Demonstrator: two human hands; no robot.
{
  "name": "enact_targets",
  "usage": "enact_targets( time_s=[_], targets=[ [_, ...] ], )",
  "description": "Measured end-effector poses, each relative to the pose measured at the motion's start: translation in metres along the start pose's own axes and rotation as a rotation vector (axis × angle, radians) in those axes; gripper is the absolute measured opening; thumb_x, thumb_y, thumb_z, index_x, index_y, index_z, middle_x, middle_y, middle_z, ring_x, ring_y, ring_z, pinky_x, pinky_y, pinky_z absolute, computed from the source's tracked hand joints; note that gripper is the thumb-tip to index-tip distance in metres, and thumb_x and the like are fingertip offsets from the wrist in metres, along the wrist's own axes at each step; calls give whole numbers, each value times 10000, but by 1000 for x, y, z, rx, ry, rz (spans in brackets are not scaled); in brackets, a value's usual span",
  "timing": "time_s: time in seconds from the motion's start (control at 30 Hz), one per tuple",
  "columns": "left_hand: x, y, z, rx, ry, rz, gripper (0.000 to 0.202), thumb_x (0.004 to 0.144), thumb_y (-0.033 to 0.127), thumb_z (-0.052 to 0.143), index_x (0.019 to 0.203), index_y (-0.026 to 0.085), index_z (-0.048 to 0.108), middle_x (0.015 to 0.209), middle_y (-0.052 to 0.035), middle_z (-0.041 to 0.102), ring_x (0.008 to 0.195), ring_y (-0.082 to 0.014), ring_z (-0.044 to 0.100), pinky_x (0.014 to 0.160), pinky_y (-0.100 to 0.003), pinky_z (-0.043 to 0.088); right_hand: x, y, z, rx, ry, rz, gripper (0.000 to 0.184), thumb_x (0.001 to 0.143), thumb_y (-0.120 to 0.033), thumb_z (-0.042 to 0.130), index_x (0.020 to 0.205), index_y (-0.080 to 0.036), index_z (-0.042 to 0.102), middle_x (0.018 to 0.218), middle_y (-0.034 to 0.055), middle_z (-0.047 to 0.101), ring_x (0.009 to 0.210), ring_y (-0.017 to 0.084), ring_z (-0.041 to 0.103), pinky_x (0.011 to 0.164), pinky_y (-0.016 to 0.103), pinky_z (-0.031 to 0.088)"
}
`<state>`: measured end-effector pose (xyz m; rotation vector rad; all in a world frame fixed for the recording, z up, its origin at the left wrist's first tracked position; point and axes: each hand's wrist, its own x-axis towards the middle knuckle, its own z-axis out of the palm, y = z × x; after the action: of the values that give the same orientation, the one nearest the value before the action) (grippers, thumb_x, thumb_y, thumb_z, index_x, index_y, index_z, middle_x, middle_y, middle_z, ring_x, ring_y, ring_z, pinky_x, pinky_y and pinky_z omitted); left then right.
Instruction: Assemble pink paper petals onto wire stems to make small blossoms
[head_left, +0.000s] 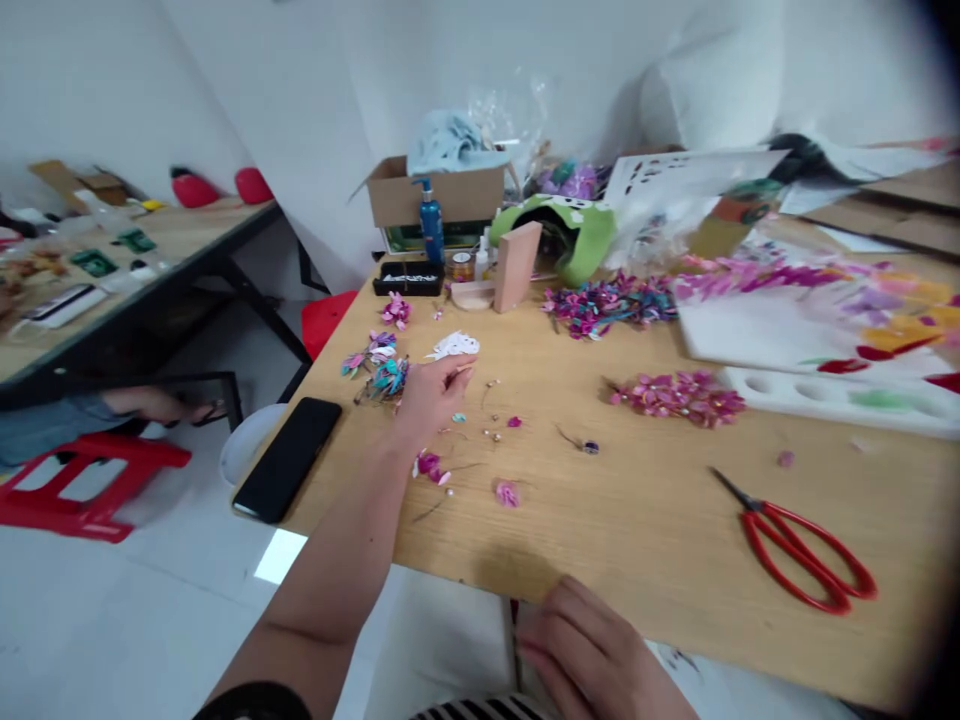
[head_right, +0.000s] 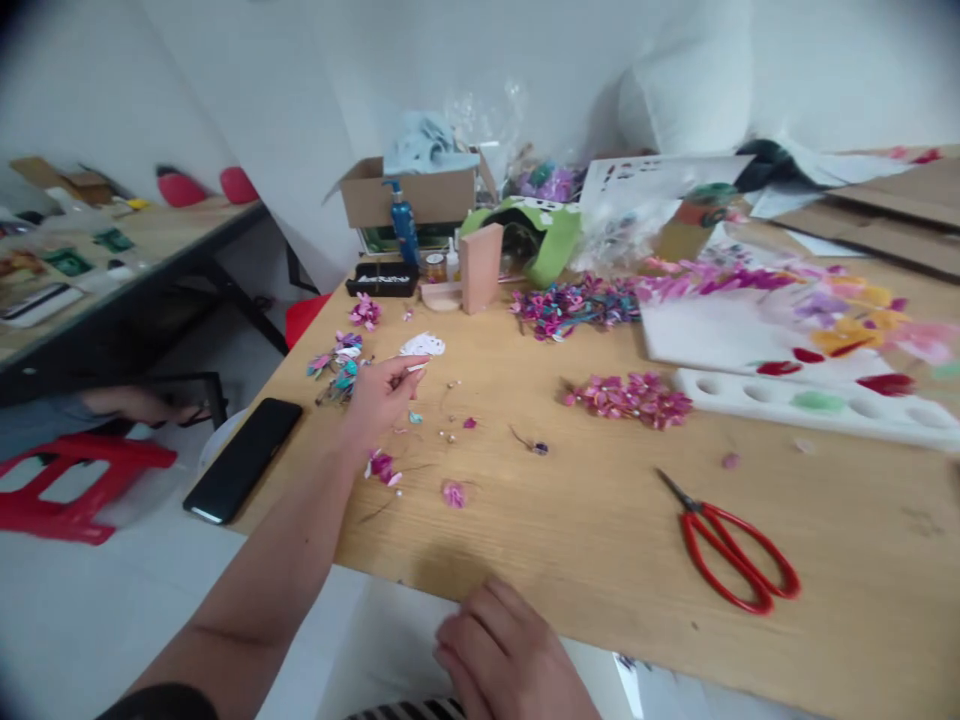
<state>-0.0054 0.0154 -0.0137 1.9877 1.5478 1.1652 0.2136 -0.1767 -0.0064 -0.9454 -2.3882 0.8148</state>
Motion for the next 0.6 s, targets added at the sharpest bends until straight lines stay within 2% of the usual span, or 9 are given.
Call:
enact_targets(
  time_s=[0.07,0.13,0.27,0.4,0.5,0.6],
  targets=[
    [1,-2,-1,-11,54,-19,286,828,256,530,1046,162,690,538,14,591,474,-93,485,489,-196,356,32,-1,7,-17,153,-78,200,923,-129,392,909,-192,581,756,57,587,708,180,546,622,289,442],
    [2,-3,-2,-26,93,-38,281,834,257,527,1046,169,689,544,13,598,469,-91,484,488,-197,360,56,5,15,-78,188,-75,206,919,-101,381,905,-176,572,764,50,574,688,165,544,615,276,433],
    [2,-2,-4,-49,118,-49,280,845,248,519,1061,175,681,602,-7,636,511,-102,523,516,-201,391,85,20,28,-382,75,-72,210,839,-40,461,966,-169,567,789,41,591,681,168,561,637,287,424],
    [1,1,-5,-51,101,-35,280,849,238,517,1074,194,678,650,-22,661,561,-118,554,530,-208,403,100,20,33,-673,-14,-94,383,731,15,535,1084,-136,537,857,65,624,677,181,579,590,289,408],
    [1,2,-6,-85,115,-56,281,851,245,515,1073,192,678,642,-25,658,562,-124,552,525,-214,401,102,16,35,-780,-36,-136,332,688,22,550,986,-123,559,809,70,620,645,197,580,544,296,383],
    [1,5,-7,-154,134,-103,281,846,256,522,1065,181,680,599,-14,631,527,-120,528,512,-217,394,100,19,27,-766,-40,-140,247,696,17,538,878,-150,545,756,50,595,606,189,566,507,290,340]
  ],
)
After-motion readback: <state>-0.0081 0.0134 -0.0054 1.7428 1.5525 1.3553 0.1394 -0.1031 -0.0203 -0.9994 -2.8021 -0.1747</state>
